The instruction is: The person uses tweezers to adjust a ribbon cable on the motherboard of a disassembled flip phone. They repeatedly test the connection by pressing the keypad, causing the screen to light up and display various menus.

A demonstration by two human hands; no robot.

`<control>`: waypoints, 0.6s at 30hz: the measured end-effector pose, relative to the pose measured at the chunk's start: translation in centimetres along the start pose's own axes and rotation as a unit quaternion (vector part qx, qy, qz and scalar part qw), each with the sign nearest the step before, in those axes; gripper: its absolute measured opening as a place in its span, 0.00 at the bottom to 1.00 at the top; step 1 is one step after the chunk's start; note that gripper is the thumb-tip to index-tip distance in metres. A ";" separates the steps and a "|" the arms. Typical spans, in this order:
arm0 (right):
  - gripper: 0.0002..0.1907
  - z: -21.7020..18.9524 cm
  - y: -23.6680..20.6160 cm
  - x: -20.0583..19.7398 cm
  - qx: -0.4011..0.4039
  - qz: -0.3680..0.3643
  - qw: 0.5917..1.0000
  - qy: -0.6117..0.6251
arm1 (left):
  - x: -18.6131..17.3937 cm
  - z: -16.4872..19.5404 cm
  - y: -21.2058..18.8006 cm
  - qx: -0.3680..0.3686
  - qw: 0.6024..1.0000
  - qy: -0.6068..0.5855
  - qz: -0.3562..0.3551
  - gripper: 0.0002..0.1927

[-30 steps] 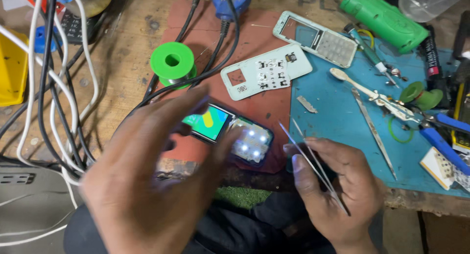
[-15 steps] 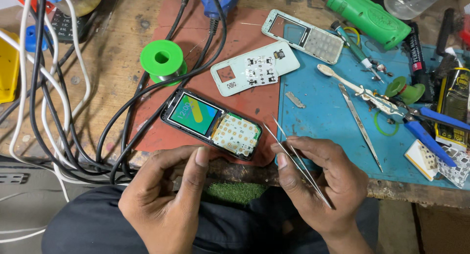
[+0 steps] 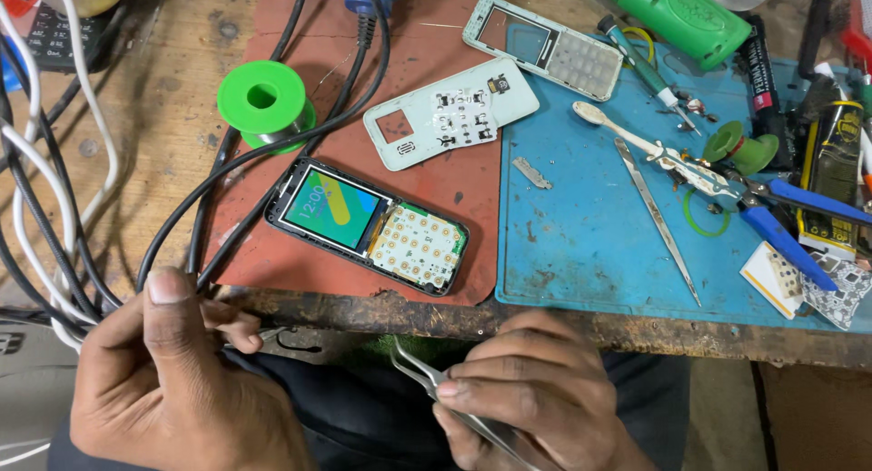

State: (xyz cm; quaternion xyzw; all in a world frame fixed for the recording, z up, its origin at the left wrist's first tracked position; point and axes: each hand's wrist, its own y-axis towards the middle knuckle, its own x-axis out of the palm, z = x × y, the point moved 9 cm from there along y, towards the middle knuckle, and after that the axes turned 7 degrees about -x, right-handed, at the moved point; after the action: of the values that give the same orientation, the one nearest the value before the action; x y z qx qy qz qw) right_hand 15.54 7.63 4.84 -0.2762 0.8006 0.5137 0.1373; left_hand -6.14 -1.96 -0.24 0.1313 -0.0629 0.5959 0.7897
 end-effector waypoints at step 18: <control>0.13 4.2 -0.9 -4.8 0.188 0.132 0.973 -0.010 | 5.3 3.1 -2.3 0.259 0.910 0.288 -0.148 0.24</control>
State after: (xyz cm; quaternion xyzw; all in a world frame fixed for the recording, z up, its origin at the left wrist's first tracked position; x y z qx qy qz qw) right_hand 19.66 12.57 4.77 -0.1323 0.9109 0.3700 0.1258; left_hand -2.28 1.47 3.79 0.1617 0.3438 0.4798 0.7908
